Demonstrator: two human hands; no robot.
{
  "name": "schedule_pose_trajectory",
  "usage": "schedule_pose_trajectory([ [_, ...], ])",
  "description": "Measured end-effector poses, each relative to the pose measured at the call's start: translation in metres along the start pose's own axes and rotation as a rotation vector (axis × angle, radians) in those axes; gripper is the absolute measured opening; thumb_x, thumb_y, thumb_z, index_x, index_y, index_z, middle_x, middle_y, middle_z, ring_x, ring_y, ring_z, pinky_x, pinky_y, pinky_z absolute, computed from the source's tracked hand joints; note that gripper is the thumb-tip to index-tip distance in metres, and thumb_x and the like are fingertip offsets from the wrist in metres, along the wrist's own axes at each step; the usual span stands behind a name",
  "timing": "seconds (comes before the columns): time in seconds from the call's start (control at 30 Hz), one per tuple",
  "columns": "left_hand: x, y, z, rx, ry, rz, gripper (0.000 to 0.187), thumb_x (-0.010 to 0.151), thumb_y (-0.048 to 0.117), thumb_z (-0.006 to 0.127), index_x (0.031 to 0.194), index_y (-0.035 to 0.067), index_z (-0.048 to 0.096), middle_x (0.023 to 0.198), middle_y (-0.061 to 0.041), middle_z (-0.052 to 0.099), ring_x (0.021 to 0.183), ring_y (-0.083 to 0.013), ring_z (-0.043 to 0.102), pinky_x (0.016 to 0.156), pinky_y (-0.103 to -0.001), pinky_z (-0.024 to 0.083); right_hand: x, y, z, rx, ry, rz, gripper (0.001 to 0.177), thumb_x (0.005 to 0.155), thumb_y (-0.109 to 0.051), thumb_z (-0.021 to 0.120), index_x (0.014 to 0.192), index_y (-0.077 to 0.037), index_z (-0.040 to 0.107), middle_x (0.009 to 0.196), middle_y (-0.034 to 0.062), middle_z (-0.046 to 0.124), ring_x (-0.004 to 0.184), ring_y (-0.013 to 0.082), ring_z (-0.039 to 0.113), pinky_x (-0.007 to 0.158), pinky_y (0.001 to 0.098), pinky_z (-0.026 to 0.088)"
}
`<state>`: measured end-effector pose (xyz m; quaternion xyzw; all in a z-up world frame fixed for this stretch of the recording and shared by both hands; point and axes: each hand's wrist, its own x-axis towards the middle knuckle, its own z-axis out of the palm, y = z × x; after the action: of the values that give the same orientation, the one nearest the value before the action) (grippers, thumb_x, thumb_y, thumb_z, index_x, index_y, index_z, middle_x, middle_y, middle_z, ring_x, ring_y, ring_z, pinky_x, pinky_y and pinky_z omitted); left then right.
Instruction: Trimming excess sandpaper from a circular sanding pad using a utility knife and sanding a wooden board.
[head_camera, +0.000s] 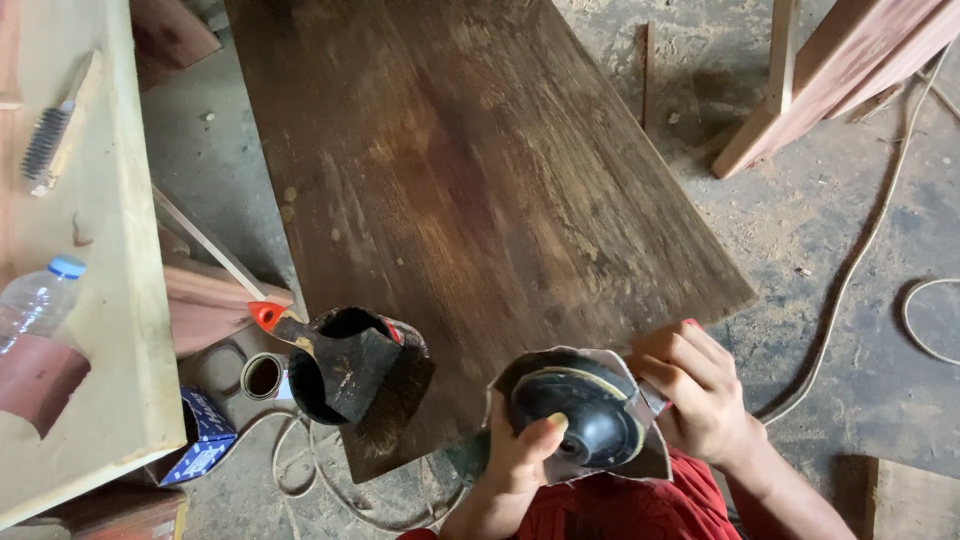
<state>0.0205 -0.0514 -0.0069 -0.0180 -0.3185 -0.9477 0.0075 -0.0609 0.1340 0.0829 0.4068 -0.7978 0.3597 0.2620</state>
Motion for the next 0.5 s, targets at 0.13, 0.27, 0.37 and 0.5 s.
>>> schedule_pose_trajectory([
  [0.13, 0.001, 0.006, 0.012, 0.062, -0.022, 0.078, 0.071, 0.083, 0.024, 0.077, 0.14, -0.002, 0.043, 0.122, -0.025, 0.06, 0.098, -0.0357, 0.066, 0.08, -0.051, 0.061, 0.001, 0.0, 0.001, 0.007, 0.019, -0.011, 0.017, 0.079, -0.005, 0.071, 0.093, -0.002, 0.063, 0.086, 0.0085, 0.065, 0.071, 0.0208, 0.057, 0.065, 0.0337, 0.048],
  [0.27, -0.013, -0.012, -0.011, 0.03, 0.026, 0.072, 0.077, 0.085, 0.018, 0.082, 0.147, 0.004, 0.039, 0.128, -0.022, 0.06, 0.106, -0.0319, 0.064, 0.088, -0.047, 0.058, 0.0, 0.0, 0.001, 0.014, 0.001, 0.012, 0.018, 0.079, -0.005, 0.07, 0.096, -0.002, 0.064, 0.087, 0.0084, 0.066, 0.074, 0.0206, 0.059, 0.067, 0.0336, 0.049],
  [0.37, -0.013, -0.015, -0.006, -0.047, -0.014, 0.03, 0.071, 0.079, 0.006, 0.071, 0.144, 0.004, 0.041, 0.129, -0.024, 0.06, 0.106, -0.0336, 0.064, 0.088, -0.052, 0.059, 0.004, -0.005, -0.001, 0.007, 0.023, -0.004, 0.017, 0.081, -0.012, 0.069, 0.094, -0.003, 0.063, 0.086, 0.0078, 0.063, 0.072, 0.0227, 0.057, 0.067, 0.0373, 0.048],
  [0.5, -0.029, -0.032, -0.036, 0.0, 0.052, 0.015, 0.073, 0.078, 0.005, 0.068, 0.145, 0.011, 0.04, 0.133, -0.02, 0.059, 0.112, -0.0334, 0.061, 0.095, -0.052, 0.054, 0.005, -0.002, -0.001, 0.015, 0.023, -0.029, 0.016, 0.081, -0.008, 0.07, 0.095, -0.003, 0.062, 0.086, 0.0083, 0.064, 0.073, 0.0226, 0.058, 0.067, 0.0368, 0.049],
])
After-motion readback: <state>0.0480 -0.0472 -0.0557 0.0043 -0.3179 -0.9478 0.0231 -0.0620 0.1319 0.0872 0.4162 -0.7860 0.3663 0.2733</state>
